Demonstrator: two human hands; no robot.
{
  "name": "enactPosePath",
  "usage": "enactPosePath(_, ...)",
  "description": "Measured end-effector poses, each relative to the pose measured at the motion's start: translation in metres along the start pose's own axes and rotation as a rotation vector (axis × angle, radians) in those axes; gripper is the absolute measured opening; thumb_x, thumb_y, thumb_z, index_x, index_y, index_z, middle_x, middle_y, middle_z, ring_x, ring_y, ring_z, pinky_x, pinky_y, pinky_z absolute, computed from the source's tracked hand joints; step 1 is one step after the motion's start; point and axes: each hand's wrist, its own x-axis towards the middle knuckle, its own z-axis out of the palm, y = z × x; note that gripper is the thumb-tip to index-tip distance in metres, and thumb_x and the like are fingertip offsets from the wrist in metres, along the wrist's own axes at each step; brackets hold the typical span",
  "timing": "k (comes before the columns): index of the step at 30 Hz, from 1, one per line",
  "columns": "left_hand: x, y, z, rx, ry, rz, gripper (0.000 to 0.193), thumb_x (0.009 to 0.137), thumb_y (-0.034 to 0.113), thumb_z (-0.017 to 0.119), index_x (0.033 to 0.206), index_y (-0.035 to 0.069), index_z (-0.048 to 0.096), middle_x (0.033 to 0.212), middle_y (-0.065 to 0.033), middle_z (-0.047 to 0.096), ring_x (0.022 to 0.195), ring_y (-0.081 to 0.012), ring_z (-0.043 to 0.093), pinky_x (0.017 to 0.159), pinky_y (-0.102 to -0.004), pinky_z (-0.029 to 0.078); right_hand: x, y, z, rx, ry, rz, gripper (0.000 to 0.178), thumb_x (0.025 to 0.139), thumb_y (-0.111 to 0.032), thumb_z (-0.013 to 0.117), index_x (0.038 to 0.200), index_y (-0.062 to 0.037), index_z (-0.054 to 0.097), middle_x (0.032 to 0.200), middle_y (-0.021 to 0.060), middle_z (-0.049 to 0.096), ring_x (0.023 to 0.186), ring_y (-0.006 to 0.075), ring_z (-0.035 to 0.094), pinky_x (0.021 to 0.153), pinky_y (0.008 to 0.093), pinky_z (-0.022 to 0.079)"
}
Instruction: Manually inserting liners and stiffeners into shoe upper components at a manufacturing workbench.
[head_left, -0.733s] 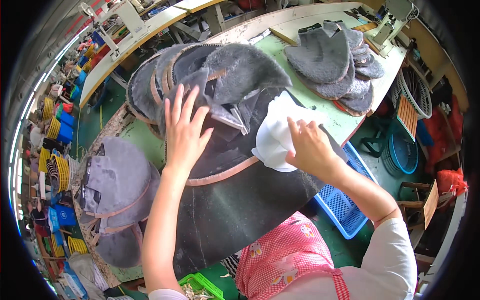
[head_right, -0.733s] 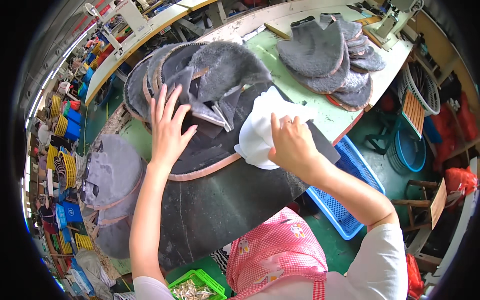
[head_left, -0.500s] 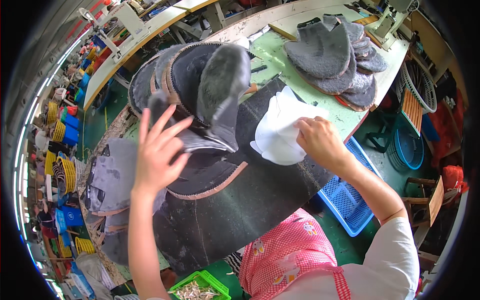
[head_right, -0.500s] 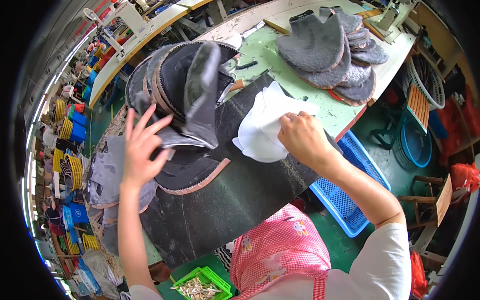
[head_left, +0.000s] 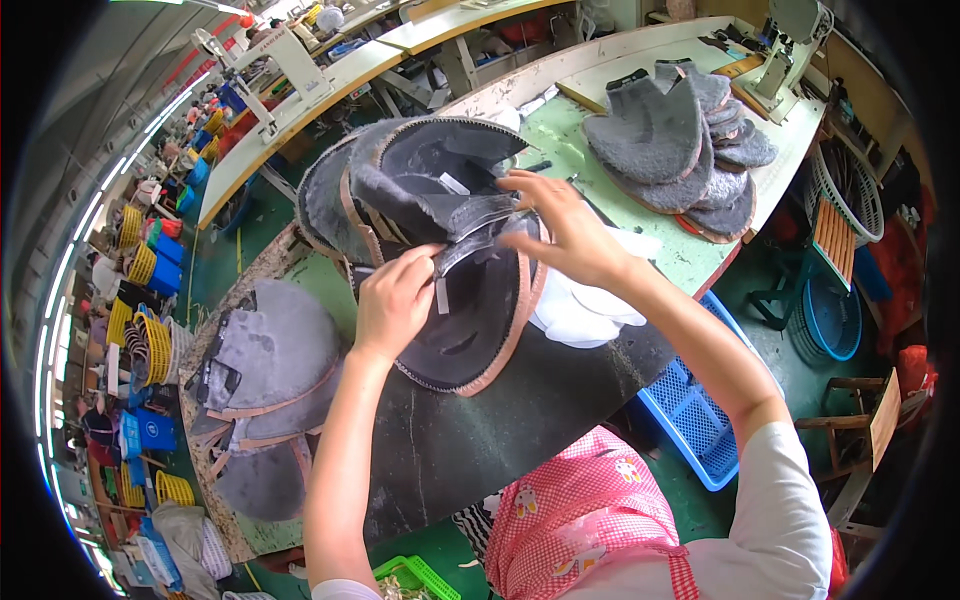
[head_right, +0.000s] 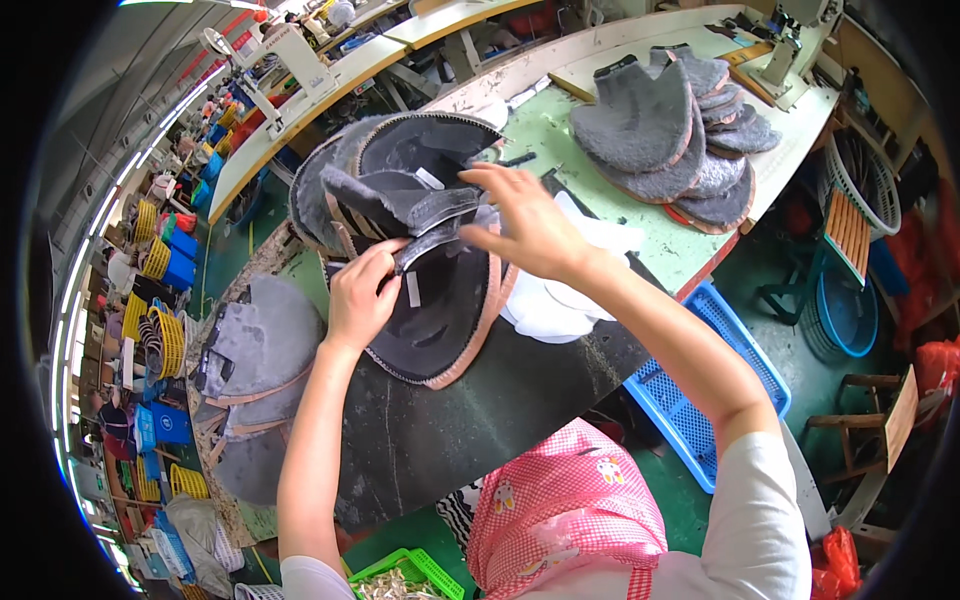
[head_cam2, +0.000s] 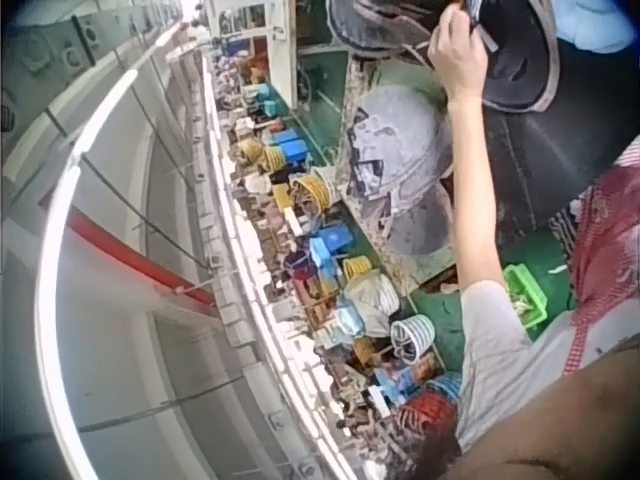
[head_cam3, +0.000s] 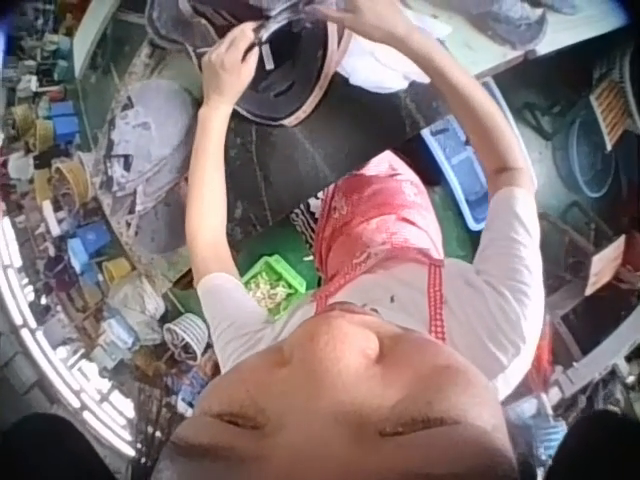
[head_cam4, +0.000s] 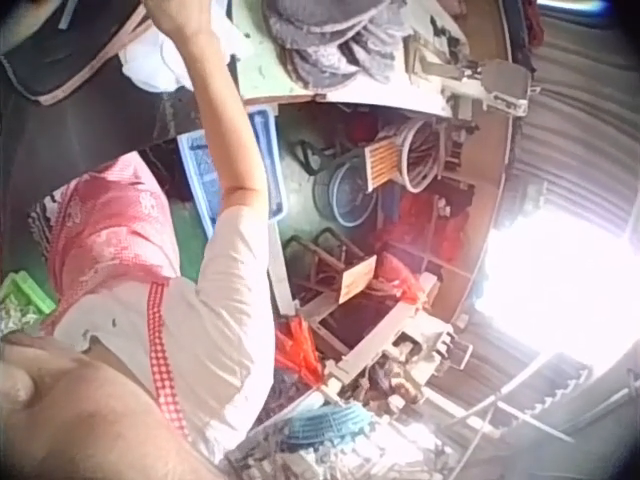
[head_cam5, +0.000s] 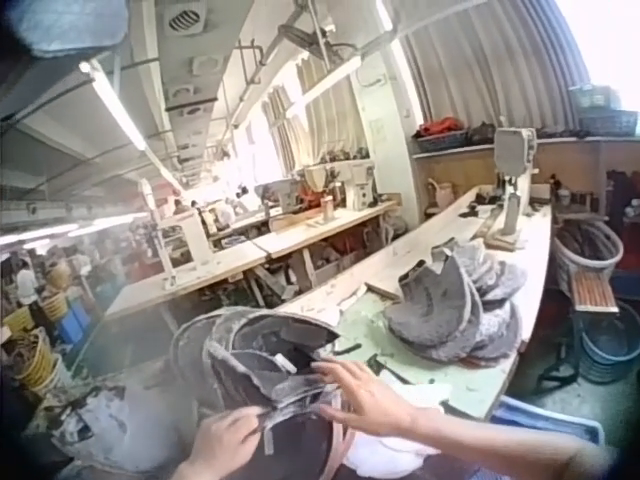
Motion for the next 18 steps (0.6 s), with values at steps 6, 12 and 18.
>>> enactPosePath(6,-0.008,0.019,-0.032,-0.08,-0.109,0.103,0.021,0.07,-0.004,0.065,0.078,0.001,0.046,0.126,-0.0136,0.063,0.126,-0.0345,0.054,0.099,-0.0436,0.047,0.045,0.032,0.058,0.202,-0.285,0.267,0.029,0.089,-0.023,0.068,0.11,-0.0044,0.062,0.088,0.0157,0.068,0.073,0.0253,0.068,0.067,0.0365,0.052)
enactPosePath(12,-0.05,0.062,-0.101,-0.367,0.436,-0.528,0.031,0.084,0.0,0.073,0.092,0.006,0.043,0.083,0.0006,0.053,0.071,-0.0066,0.05,0.063,-0.022,0.041,0.052,0.045,0.04,0.113,-0.103,0.401,0.048,0.084,-0.033,0.073,0.117,-0.0015,0.059,0.107,0.0191,0.068,0.098,0.0338,0.066,0.086,0.0417,0.052)
enactPosePath(18,-0.101,0.059,-0.064,-0.141,0.101,-0.736,0.038,0.084,0.008,0.074,0.114,0.001,0.052,0.108,-0.0146,0.063,0.106,-0.0255,0.061,0.094,-0.0368,0.047,-0.012,0.016,-0.05,-0.378,-0.725,0.519,0.063,0.081,-0.045,0.072,0.123,-0.0005,0.057,0.113,0.0186,0.066,0.103,0.032,0.064,0.085,0.0402,0.052)
